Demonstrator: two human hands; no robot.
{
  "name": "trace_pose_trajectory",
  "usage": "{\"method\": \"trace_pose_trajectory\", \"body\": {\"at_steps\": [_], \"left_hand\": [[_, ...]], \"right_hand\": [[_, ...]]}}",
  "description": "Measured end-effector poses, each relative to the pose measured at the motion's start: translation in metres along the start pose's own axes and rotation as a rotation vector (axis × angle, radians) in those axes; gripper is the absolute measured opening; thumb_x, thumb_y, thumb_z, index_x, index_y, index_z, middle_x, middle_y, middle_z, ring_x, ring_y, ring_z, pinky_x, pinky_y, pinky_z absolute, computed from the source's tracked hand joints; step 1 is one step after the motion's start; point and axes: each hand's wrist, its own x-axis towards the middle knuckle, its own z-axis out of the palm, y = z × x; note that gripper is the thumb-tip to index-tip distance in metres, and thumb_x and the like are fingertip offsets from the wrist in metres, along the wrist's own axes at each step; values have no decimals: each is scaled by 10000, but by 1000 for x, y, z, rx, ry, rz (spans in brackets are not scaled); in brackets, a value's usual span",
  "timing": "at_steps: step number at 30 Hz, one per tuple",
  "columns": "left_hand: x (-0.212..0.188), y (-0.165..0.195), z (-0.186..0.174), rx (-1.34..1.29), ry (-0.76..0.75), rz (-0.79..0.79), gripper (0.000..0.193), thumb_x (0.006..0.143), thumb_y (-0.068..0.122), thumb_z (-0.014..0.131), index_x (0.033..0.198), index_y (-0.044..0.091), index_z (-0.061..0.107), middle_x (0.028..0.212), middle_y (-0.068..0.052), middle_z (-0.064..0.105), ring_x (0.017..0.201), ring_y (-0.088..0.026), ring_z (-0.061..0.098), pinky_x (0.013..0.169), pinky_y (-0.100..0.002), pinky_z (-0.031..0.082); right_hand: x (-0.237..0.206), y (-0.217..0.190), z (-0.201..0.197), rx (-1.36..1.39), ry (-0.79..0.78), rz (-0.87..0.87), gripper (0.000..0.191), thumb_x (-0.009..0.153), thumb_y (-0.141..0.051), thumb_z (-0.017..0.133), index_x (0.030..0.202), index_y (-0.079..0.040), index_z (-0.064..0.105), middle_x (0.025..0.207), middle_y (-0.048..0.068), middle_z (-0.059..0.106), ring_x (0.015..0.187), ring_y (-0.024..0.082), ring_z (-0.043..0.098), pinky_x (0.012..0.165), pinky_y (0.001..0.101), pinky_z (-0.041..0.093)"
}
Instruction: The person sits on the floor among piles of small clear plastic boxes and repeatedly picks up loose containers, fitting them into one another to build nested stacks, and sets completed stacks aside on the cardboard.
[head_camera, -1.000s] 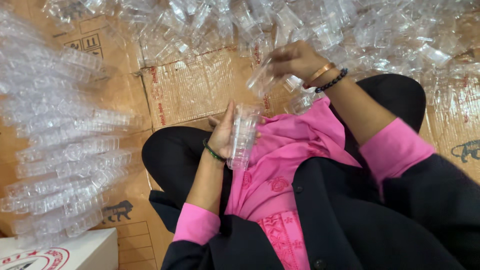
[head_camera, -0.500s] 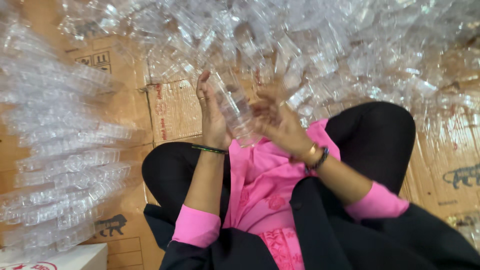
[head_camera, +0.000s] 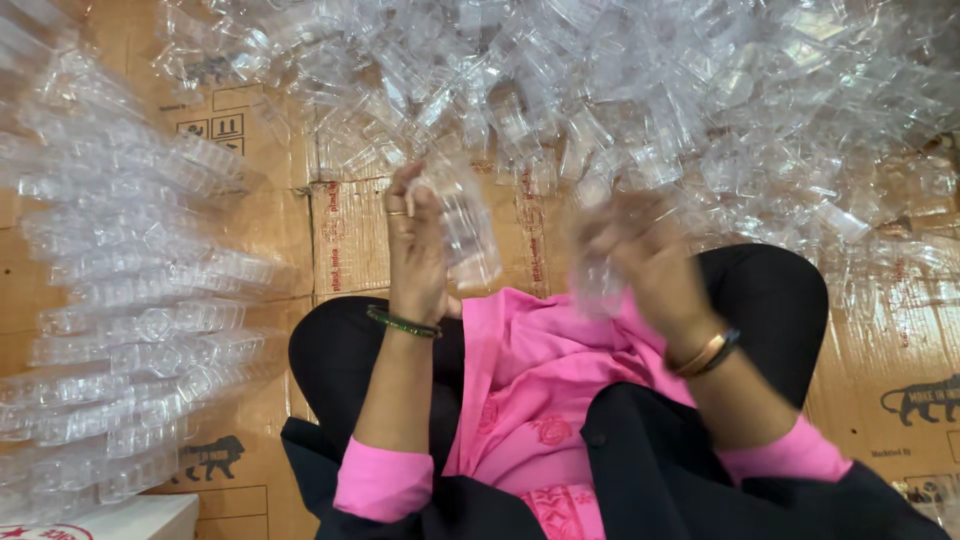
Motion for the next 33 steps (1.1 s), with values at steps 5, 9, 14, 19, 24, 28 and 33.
{"method": "trace_pose_trajectory", "body": {"at_steps": [5,9,14,19,24,28,33], "left_hand": [[-12,-12,13,299,-266,130,631,1083,389,592,1599,125,344,1286,-5,583,1123,-85,603,1000,-289,530],[-16,-10,17,482,-316,112,827,1075,363,620,1696,189,102,1038,-43,673,975,-84,611,916,-259,511],[-13,-3,20,491,-293,151,834,1106,395,553,1698,219,-7,1101,-28,612,964,-84,572,861,-252,515],[-8,-16,30,443,-152,156,800,1107,425,531,1723,221,64,1267,-118,596,1087,-134,607,934,-307,552],[-1,-22,26,504,-211,389,682,1183,438,503,1695,220,107,1765,-93,180,1547,-213,331,1272,-366,341],[6,-15,19,245,-32,250,767,1086,462,547,1674,185,139,1764,-110,157,1401,-238,456,1164,-386,447],[16,11,11,124,60,232,663,1092,470,526,1636,251,217,1570,-126,408,1317,-241,555,1057,-420,550]], "right_hand": [[84,-39,4,375,119,-290,289,1094,-139,681,1270,-130,452,1174,80,617,1102,214,678,973,442,627],[99,-38,38,7,-107,-314,304,1064,-274,707,1161,-120,463,1005,96,661,854,137,704,762,286,623],[85,-40,51,-461,-69,-309,390,1020,-337,749,1139,-65,495,985,2,483,665,45,481,537,223,386],[84,-29,55,-449,53,-279,448,1059,-406,738,1111,-29,503,949,39,565,737,57,563,613,222,470],[77,-18,48,-241,-392,-213,616,1012,-515,595,1360,-19,484,1292,97,599,1202,93,592,989,252,525],[58,-12,54,-219,-318,-179,802,1040,-372,677,1623,-46,233,1439,186,534,1325,214,561,1065,348,536],[0,4,62,-325,-402,118,920,866,-249,768,1569,-84,199,1171,132,695,1053,201,729,885,314,600]]}}
